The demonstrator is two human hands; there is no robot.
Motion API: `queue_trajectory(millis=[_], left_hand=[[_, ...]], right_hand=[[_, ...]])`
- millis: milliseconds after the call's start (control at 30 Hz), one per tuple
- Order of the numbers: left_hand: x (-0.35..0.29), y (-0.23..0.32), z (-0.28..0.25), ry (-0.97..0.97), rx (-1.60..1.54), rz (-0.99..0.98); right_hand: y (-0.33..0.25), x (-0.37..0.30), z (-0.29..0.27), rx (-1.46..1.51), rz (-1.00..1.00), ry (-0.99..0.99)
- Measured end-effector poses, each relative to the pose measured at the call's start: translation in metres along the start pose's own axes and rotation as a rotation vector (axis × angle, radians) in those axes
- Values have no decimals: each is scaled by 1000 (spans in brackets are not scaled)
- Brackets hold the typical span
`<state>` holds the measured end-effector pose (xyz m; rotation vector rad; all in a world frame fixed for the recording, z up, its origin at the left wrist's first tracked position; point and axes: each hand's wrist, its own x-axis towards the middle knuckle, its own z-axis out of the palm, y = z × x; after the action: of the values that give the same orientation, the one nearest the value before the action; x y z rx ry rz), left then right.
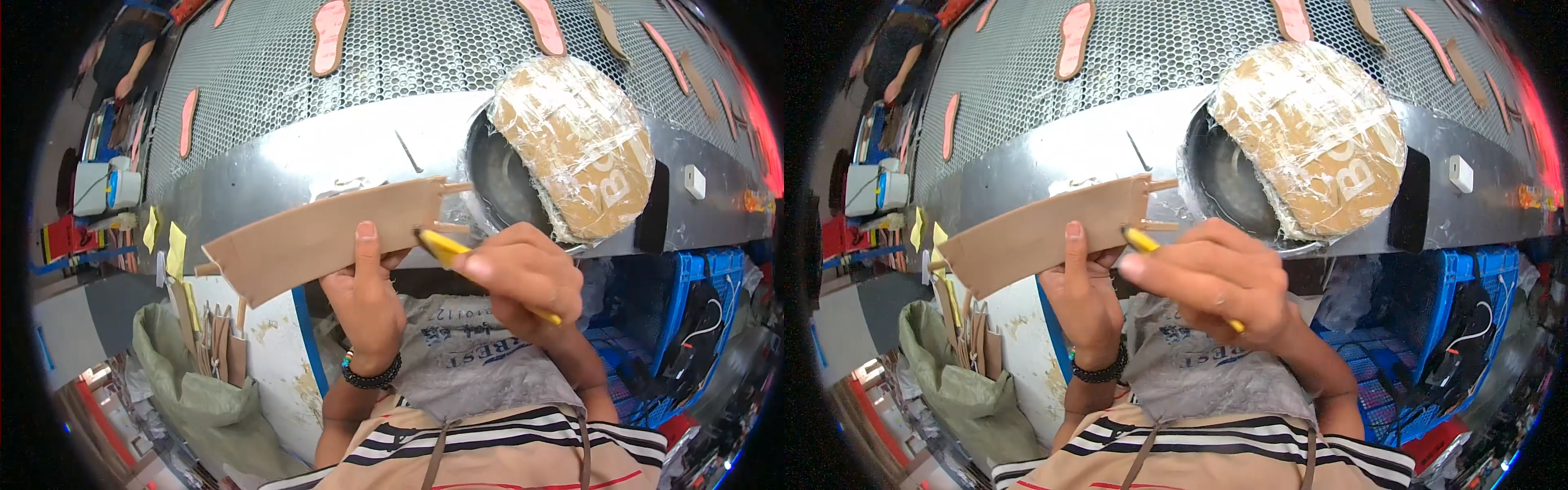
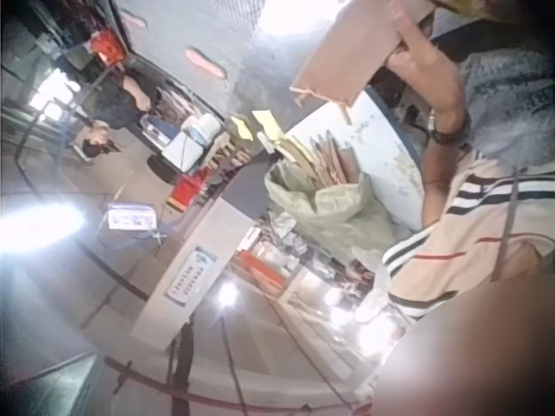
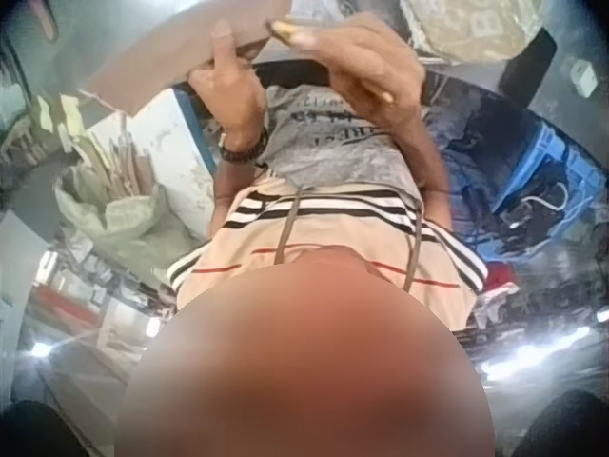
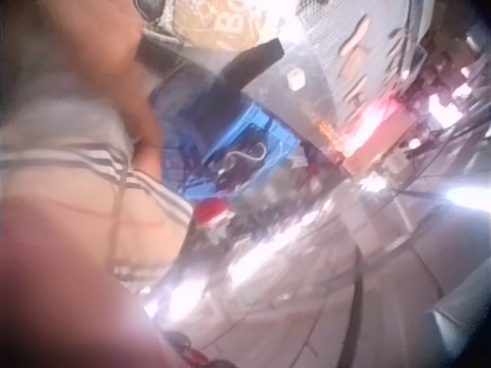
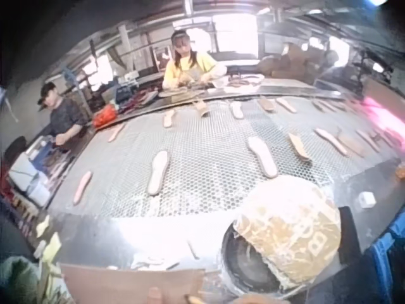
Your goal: Applying glue to the edges of leather shoe components using a yellow scraper tool.
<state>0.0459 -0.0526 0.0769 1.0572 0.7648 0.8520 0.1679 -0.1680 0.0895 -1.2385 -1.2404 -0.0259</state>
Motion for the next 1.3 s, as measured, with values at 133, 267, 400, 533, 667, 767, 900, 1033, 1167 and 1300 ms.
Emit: queue_trajectory(millis=[133, 267, 400, 533, 667, 767, 900, 1033, 1167, 1300], left_hand=[[2, 1, 1, 78, 12, 17], [-3, 0, 6, 74, 52, 50], [-3, 2, 5, 83, 16, 19], [-7, 5, 7, 32, 24, 1], [-8, 4, 7, 41, -33, 7], [-2, 1, 5, 79, -84, 21], [-3, -1, 7, 79, -35, 21], [8, 10, -8, 111, 133, 163], [24, 52, -23, -158, 756, 169], [29, 87, -27, -595, 1390, 308]], right_hand=[[-10, -8, -14, -146, 164, 127], [-3, 4, 2, -49, -19, 60], [3, 4, -14, -222, 121, 26], [-6, 1, -25, -257, 59, 152], [5, 10, -12, -156, 154, -18], [5, -1, -26, -376, 230, 157], [-14, -1, -11, -84, 35, 48], [-4, -2, -25, -248, 239, 45], [-8, -12, -39, -181, 361, 156], [-19, 11, -27, -81, 624, -32]])
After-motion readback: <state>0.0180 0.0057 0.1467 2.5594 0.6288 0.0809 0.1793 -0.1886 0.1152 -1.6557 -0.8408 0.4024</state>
